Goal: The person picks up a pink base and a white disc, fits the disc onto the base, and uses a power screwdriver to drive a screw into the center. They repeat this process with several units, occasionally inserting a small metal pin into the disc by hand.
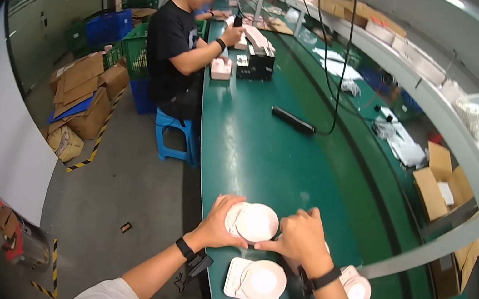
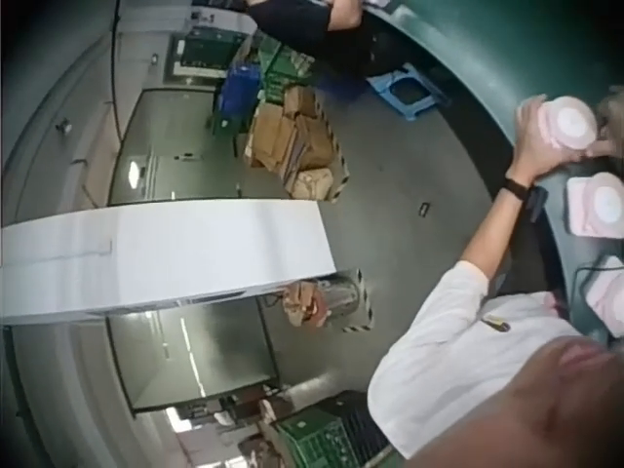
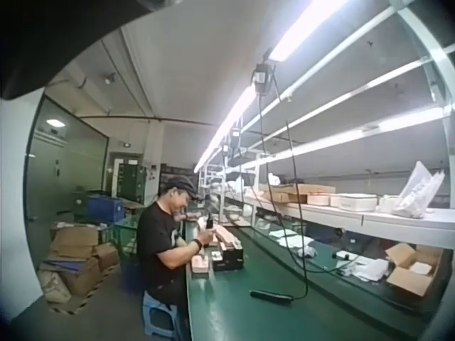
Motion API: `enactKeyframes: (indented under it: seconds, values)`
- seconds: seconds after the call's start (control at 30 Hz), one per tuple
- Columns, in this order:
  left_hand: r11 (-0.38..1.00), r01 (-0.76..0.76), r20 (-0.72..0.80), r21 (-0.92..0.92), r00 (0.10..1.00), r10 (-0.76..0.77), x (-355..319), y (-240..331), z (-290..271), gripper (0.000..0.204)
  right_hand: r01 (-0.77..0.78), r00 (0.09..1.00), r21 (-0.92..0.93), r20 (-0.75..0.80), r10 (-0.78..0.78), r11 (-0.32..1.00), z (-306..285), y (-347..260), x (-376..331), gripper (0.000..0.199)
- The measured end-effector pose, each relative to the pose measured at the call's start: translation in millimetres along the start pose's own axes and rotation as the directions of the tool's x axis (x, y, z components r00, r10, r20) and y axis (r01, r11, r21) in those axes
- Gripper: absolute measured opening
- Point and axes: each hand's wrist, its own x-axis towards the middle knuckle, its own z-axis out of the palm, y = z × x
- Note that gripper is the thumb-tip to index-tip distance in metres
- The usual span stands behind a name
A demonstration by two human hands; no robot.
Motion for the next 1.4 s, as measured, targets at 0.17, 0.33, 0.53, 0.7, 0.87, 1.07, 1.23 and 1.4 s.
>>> enactKeyframes:
  seconds: [0.17,0.33,0.53,0.7,0.87,1.07,1.23,1.4]
  values:
    - [0.999,-0.016,0.026,0.035,1.0,0.015,-10.6,9.8,4.2,0.101,0.262,0.892,0.178,-0.419,-0.168,0.948,29.4,13.1,-5.3,0.072]
    - [1.0,-0.011,0.076,-0.009,0.997,0.012,9.2,10.7,10.2,0.093,0.311,0.844,0.268,-0.519,-0.136,0.912,77.6,13.8,17.4,0.069]
    - [0.993,0.061,0.177,0.096,0.981,-0.078,23.5,44.1,-4.0,0.092,0.103,0.93,0.275,-0.368,0.006,0.956,39.0,10.6,-18.5,0.069]
    - [0.963,0.011,0.479,0.271,0.866,-0.144,41.6,51.3,-2.1,0.092,-0.055,0.932,0.266,-0.331,0.145,0.962,21.1,39.7,-70.0,0.073]
    - [0.973,-0.036,0.581,0.227,0.807,-0.106,48.5,39.6,-10.2,0.095,-0.253,0.921,0.355,-0.196,0.336,0.9,31.4,50.1,-107.7,0.076]
    - [0.977,-0.012,0.604,0.211,0.788,-0.12,44.3,42.8,-1.9,0.101,-0.195,0.922,0.453,-0.219,0.321,0.87,67.0,57.7,-108.6,0.076]
    - [0.982,0.093,0.517,0.162,0.84,-0.165,49.4,43.2,4.5,0.105,-0.197,0.892,0.33,-0.331,0.309,0.923,78.9,58.1,-107.5,0.076]
    - [0.984,0.003,0.462,0.176,0.883,-0.085,51.4,44.3,-7.4,0.106,-0.369,0.877,0.275,-0.213,0.431,0.888,38.0,39.7,-117.4,0.079]
